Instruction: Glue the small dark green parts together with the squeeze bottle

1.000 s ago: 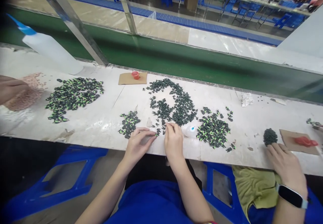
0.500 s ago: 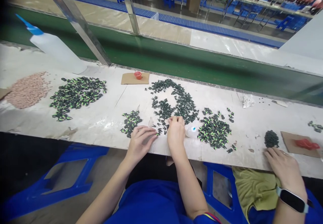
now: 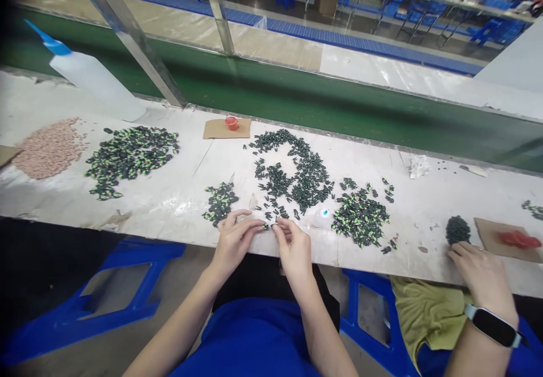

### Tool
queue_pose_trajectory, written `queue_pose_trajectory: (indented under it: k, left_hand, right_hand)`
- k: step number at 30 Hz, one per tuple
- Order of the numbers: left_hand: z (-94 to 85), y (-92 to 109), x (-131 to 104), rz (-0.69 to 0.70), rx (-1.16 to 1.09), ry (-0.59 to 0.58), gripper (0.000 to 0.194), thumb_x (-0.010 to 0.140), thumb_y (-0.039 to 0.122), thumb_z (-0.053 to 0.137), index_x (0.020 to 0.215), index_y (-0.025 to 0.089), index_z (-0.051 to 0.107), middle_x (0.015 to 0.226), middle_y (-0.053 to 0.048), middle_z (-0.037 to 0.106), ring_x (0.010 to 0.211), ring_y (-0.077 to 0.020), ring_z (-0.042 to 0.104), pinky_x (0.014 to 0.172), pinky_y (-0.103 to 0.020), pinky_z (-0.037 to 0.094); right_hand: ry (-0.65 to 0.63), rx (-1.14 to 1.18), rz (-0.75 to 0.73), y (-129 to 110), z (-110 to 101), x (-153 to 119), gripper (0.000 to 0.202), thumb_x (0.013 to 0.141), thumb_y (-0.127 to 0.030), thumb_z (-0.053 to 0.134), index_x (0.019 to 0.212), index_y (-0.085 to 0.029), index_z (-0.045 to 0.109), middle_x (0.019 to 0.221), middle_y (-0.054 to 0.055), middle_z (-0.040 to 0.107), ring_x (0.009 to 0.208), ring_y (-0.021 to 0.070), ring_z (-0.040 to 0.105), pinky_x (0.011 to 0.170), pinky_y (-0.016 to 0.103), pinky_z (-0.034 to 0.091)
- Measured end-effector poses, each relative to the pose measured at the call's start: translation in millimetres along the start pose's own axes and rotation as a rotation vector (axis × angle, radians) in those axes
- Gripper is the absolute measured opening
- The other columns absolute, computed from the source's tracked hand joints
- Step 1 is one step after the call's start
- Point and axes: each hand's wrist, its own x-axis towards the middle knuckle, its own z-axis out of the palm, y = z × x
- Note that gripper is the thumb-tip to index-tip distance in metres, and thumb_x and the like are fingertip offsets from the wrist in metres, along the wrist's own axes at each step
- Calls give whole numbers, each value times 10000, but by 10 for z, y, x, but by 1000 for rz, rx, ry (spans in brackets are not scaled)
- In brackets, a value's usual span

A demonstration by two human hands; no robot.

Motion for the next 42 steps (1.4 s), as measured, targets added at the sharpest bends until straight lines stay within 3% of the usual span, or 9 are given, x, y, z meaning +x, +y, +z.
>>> queue_pose_trajectory:
  k: [4,10,18,24,35,42]
  left_hand:
    - [-65,65,6,-78,-35,-13,151,917,178,540,920,225,684,884,-19,737,949,-207,625,818,-359,371]
    - [-150,190,6,-52,-93,-19,178,921,179,527,934,240,694,870,-7,750,956,-211,599,835,-367,381]
    - [-203,388,53,-11,-82,25,194,925,159,505,885,231,680,781,-6,736,861,-200,591,767,-350,383]
    - [-250,528,87,40,-92,57,173,915,147,513,882,231,661,726,-2,713,826,-198,586,753,-343,392]
    - [-315,596,140,104,-24,-49,230,932,126,478,904,254,667,767,18,734,882,-199,586,786,-370,296]
    - [-293,631,144,183,-34,-19,248,899,45,474,911,232,637,737,18,721,850,-198,585,779,-366,291]
  right_hand:
    - [-16,131,24,-51,7,-45,192,800,-354,646,855,-193,734,884,70,750,804,215,713,728,340,588]
    - [-47,308,99,-94,12,-62,173,738,-349,709,803,-191,738,779,43,745,726,200,714,700,328,599]
    - [32,413,-63,-156,-14,-113,49,708,-249,726,704,-200,724,702,25,693,675,158,666,626,277,574]
    - [85,450,-111,-129,-38,-159,184,697,-223,725,880,-203,722,684,3,669,595,121,619,582,255,562]
    - [-30,431,-72,-121,-257,-174,218,687,-298,757,872,-193,713,752,33,719,630,153,678,633,300,611]
    - [9,510,-83,-113,-233,-170,342,659,-259,774,918,-225,554,649,-38,651,538,106,602,540,229,540]
